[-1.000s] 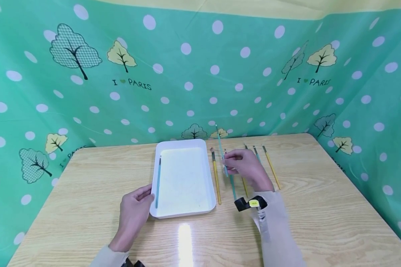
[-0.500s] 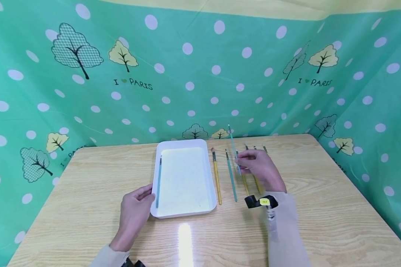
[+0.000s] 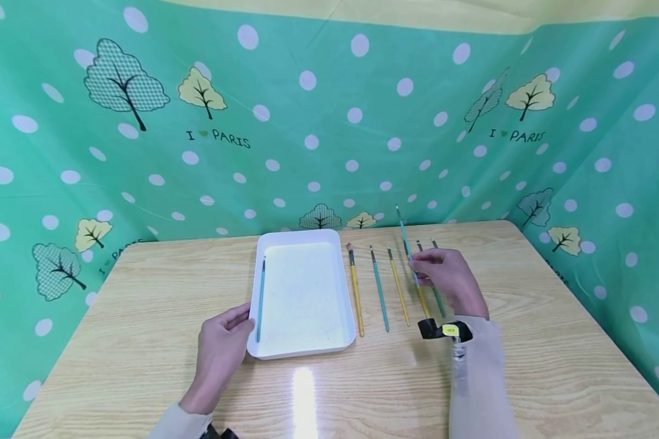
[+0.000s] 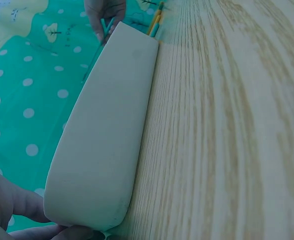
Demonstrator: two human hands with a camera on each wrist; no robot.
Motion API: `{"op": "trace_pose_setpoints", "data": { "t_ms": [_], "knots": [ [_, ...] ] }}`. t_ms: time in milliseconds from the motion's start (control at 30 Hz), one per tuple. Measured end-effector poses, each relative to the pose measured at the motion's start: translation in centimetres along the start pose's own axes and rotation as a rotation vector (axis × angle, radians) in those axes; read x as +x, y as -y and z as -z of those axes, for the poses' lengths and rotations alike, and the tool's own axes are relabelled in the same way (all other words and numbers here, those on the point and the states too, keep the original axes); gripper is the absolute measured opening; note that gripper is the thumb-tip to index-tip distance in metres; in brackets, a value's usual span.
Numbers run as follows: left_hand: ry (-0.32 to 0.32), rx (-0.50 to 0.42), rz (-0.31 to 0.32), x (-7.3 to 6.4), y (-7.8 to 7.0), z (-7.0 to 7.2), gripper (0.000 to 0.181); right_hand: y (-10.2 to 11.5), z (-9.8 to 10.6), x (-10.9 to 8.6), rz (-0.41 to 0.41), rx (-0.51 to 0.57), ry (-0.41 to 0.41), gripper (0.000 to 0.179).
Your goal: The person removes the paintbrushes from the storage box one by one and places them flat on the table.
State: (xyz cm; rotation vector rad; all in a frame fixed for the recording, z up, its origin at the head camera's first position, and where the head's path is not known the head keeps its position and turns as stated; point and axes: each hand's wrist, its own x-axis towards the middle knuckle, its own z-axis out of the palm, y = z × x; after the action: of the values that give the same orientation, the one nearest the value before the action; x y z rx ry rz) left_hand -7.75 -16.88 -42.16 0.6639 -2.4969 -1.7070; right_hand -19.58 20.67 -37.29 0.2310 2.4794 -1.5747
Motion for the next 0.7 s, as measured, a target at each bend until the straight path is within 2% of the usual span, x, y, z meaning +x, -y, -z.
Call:
{"op": "trace_pose_setpoints", "data": {
  "t_ms": [267,700],
  "knots": [
    [0.000,-0.007,-0.004,0.0,0.0,0.0,0.040,-0.9,1.3,-0.3,-0.015,-0.007,-0.015,0.037],
    [-0.004,0.017,-0.008,0.0,0.0,-0.1,0.039,-2.8,3.0,-0.1,-0.090,-0.094,-0.120,0.039]
  ]
}}
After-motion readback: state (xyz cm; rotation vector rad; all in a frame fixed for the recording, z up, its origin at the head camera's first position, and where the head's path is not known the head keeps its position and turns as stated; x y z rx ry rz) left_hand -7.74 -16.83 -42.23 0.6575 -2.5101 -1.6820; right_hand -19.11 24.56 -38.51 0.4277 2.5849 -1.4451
